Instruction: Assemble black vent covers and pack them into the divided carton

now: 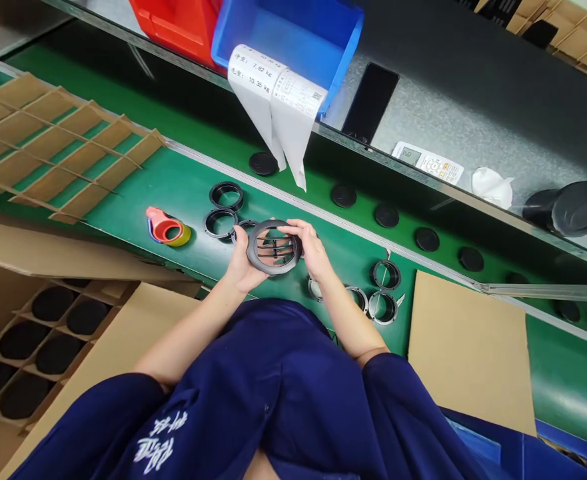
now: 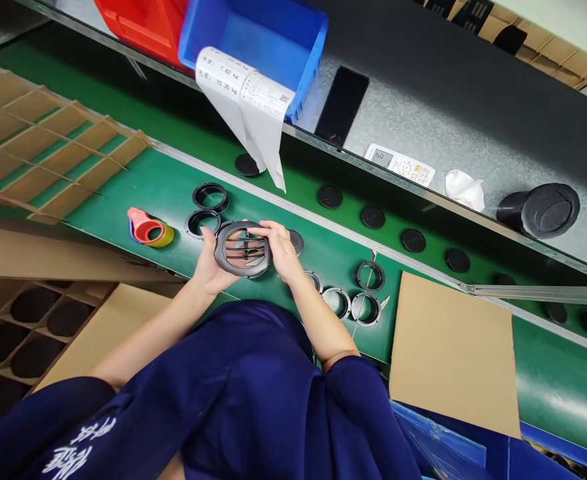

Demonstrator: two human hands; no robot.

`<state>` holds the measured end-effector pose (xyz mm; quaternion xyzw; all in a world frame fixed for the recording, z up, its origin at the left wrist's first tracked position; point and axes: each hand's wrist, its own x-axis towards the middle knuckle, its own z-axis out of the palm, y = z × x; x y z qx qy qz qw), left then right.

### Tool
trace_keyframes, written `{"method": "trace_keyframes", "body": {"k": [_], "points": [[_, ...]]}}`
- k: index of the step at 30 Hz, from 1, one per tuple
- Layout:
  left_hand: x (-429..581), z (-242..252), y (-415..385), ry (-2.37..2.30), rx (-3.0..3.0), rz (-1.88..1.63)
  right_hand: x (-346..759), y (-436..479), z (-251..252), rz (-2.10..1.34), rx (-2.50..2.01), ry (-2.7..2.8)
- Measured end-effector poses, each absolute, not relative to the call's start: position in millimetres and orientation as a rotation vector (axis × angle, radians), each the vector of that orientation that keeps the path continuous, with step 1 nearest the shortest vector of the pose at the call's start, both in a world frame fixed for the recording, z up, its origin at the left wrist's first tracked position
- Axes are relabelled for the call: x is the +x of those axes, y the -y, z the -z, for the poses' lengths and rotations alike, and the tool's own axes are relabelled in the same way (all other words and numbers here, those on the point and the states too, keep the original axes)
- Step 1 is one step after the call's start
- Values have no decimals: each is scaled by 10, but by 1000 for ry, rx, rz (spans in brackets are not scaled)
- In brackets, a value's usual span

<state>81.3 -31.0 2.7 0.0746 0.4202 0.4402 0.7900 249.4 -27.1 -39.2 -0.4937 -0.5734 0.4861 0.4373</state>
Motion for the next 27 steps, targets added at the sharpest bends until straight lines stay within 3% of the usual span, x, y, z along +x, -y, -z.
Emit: {"method": "trace_keyframes", "body": {"k": [6, 11, 19, 27], "points": [[639, 43, 347, -922, 121, -924, 2413, 400, 443, -1163, -1317, 1504], [412, 443, 455, -1115, 11, -837, 2223, 652, 713, -1001, -1160, 2179], [258, 898, 759, -1142, -117, -662, 1756, 786, 1265, -1337, -1343, 2284], [-187, 1059, 568, -1723, -133, -766, 1502, 479, 1706, -937, -1711, 2351]]}}
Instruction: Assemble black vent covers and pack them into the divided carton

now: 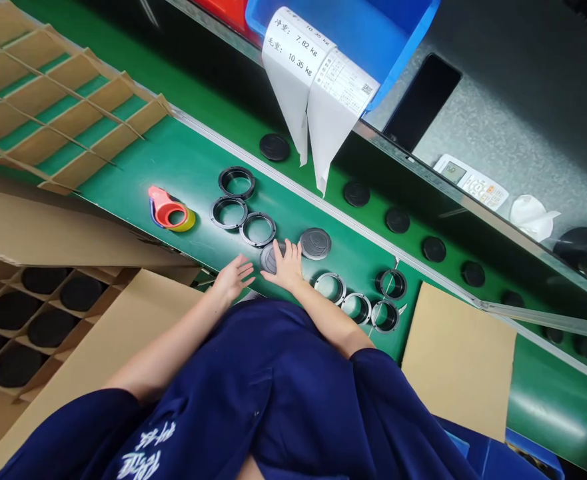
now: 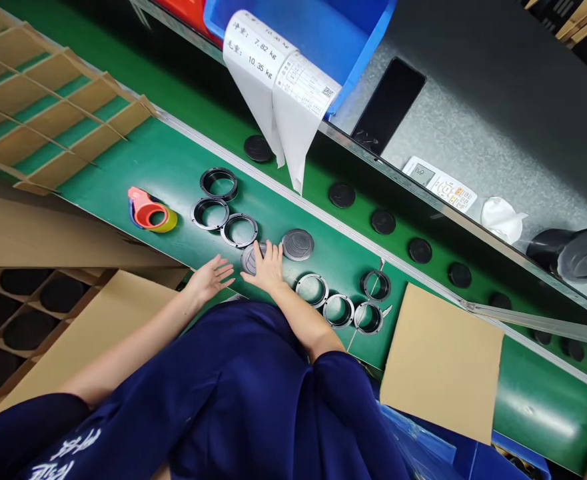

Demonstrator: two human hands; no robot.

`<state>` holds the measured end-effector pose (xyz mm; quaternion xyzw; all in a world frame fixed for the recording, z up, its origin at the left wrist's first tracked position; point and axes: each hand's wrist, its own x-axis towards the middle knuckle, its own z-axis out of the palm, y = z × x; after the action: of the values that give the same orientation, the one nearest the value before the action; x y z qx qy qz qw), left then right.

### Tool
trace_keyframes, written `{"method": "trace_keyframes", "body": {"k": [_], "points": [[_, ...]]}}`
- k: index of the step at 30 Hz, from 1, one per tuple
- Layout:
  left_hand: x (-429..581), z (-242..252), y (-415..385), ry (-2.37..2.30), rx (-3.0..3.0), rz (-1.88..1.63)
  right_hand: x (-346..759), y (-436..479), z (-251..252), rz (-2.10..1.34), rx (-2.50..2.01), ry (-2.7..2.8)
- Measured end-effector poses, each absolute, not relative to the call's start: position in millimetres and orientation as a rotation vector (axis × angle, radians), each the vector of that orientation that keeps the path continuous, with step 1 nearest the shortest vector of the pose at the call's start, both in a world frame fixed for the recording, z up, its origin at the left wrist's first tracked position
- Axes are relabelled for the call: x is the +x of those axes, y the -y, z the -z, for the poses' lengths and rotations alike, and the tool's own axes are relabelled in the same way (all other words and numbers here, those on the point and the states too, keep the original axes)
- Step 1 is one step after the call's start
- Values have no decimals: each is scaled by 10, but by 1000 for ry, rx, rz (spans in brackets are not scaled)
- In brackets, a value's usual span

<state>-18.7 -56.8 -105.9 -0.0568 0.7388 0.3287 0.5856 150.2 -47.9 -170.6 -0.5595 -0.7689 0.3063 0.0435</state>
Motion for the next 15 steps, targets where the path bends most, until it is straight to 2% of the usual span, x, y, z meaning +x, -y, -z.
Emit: {"method": "trace_keyframes", "body": {"k": [9, 15], "points": [[-421, 1211, 539, -1813, -246, -713, 1454, 313, 1615, -913, -1641, 2340], [-510, 1368, 254, -1885, -297, -762, 1367, 226, 1776, -1038, -1619, 2443]]}}
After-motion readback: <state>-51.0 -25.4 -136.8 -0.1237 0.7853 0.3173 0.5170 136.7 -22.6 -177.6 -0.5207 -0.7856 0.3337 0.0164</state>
